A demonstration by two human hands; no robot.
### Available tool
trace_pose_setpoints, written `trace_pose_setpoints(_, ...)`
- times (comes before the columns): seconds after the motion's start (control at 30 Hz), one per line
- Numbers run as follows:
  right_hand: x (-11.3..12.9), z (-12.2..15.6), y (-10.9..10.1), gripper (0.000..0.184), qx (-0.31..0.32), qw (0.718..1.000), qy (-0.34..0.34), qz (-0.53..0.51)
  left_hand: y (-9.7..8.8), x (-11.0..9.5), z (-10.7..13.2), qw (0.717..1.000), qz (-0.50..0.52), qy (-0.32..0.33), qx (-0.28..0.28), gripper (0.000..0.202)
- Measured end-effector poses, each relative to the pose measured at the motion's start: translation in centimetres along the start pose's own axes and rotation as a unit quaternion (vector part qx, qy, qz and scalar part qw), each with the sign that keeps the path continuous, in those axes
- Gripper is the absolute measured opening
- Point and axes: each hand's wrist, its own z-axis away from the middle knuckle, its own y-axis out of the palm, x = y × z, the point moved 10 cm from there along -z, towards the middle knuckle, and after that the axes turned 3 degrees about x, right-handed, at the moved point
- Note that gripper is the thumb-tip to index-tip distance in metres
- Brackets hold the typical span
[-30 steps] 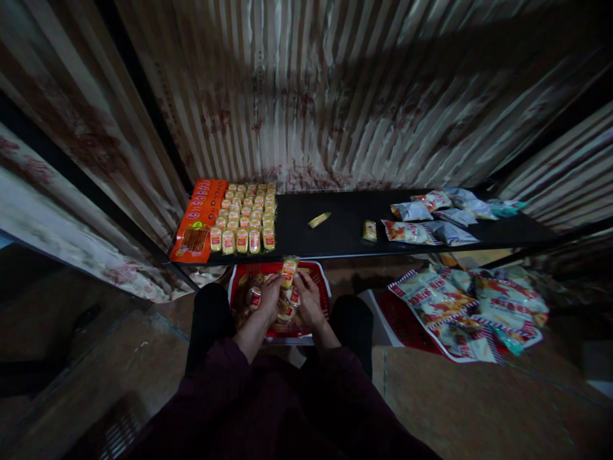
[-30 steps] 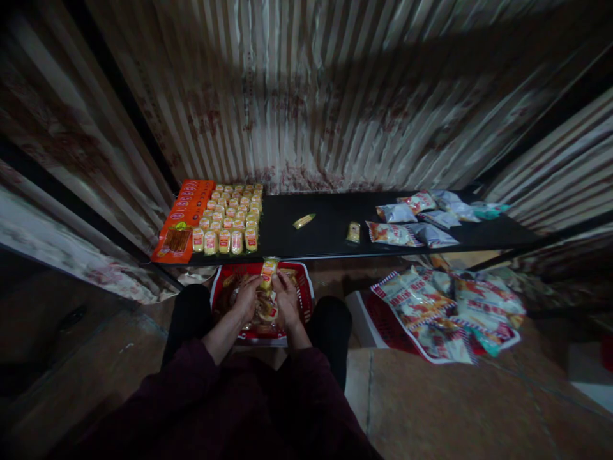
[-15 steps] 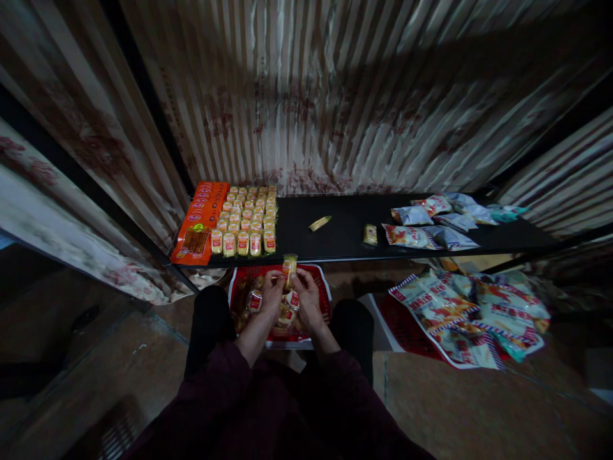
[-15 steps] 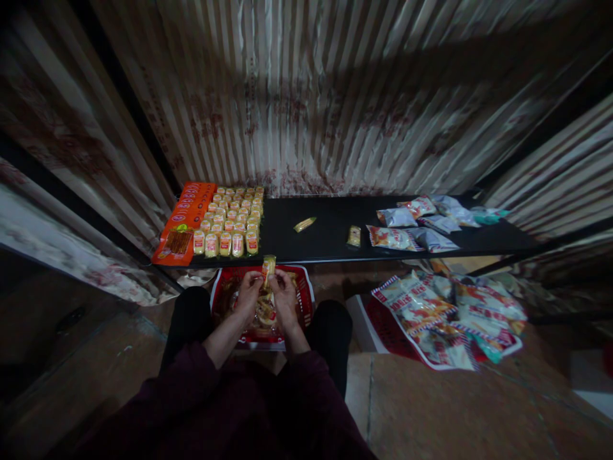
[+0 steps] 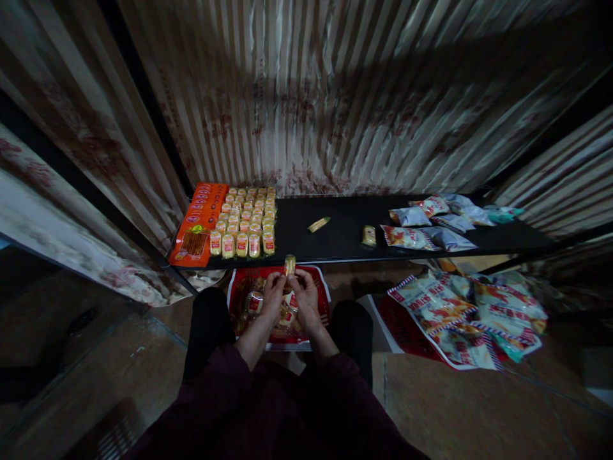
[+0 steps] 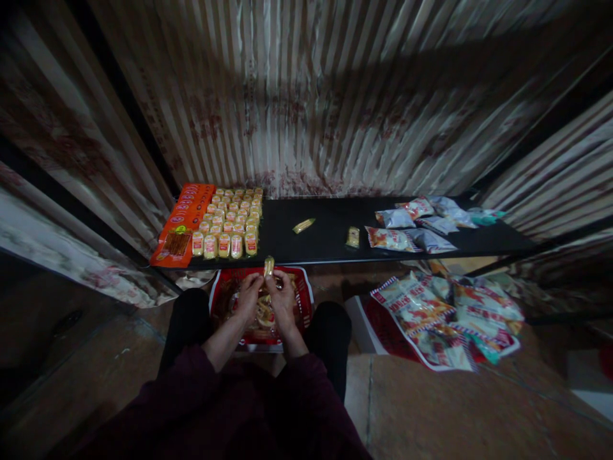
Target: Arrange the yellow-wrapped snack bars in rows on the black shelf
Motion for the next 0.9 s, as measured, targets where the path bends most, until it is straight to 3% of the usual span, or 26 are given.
trace_pose_setpoints(0.1,0.6,0.1,0.1,0.028,-0.002,1.000,-0.013,0.015,0.2,-0.4,0.0,1.000,0.019,0.018,0.004,0.015)
trace_pose_setpoints(0.53,3.2,0.4,0.0,0.022,0.004,0.994,-0.085,0.075,1.3,0.9,-0.3,0.994,0.095,-0.018,0.040,0.033)
trace_pose_setpoints(0.9,2.2,0.2,-1.2,0.026,-0.024,0.992,-0.074,0.102,1.8,2.2,-1.3,0.983,0.174,-0.035,0.052,0.038)
